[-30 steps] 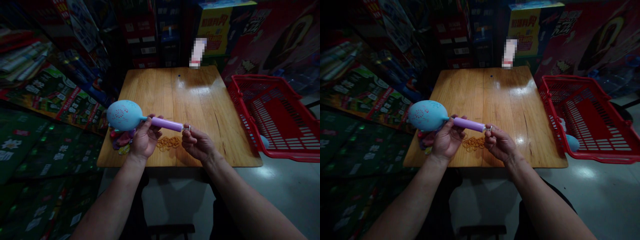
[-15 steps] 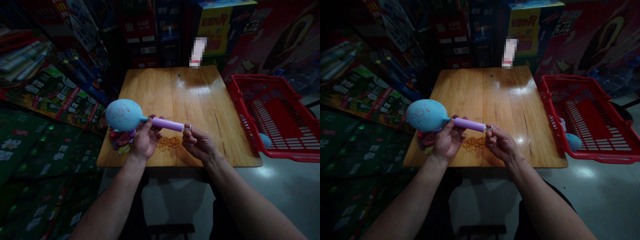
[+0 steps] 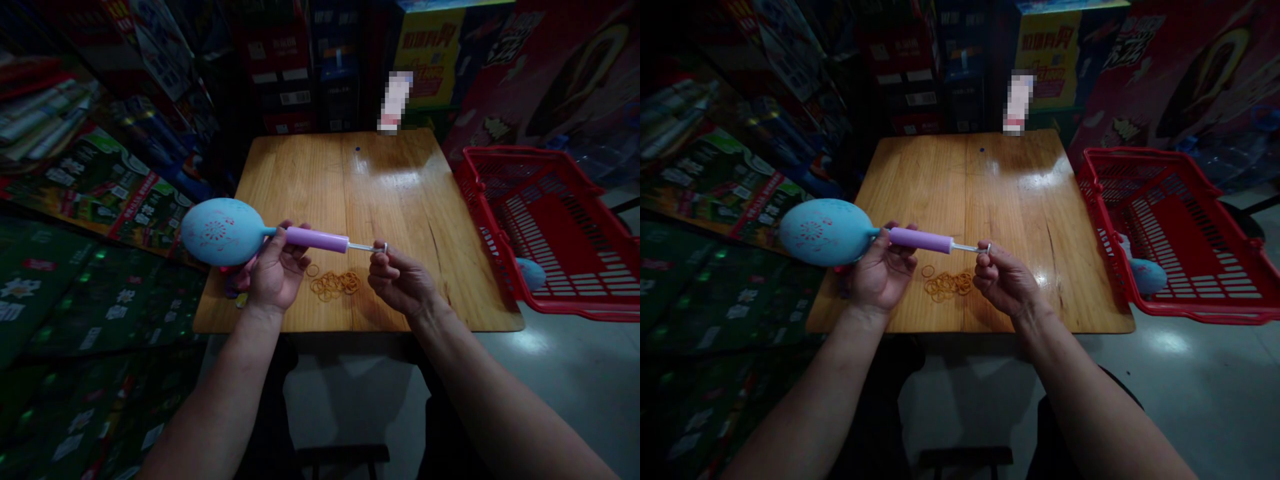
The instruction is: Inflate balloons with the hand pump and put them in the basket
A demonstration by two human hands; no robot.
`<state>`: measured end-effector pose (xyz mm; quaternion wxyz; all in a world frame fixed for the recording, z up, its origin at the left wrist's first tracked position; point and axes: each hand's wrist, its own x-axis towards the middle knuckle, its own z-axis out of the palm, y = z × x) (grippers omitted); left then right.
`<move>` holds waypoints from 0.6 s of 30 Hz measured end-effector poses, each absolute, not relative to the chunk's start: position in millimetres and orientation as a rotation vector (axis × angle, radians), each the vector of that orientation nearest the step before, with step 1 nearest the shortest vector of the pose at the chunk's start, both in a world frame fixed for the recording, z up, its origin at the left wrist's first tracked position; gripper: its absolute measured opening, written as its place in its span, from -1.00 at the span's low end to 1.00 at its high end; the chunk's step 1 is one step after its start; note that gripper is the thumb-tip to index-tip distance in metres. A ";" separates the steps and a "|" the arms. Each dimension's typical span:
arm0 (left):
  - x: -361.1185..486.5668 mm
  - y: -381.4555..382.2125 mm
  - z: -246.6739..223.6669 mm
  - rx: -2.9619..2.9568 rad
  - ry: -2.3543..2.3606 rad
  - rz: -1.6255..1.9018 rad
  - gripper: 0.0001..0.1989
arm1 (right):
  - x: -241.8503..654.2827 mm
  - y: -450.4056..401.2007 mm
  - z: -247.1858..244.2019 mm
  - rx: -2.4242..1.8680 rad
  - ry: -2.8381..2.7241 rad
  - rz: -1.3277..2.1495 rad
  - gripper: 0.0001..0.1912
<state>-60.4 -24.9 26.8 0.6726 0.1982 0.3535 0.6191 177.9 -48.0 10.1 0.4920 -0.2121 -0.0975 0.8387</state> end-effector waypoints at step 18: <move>-58.7 -25.0 26.0 0.419 0.763 1.332 -0.86 | 176.0 -45.8 13.6 -0.520 -0.277 2.060 -0.87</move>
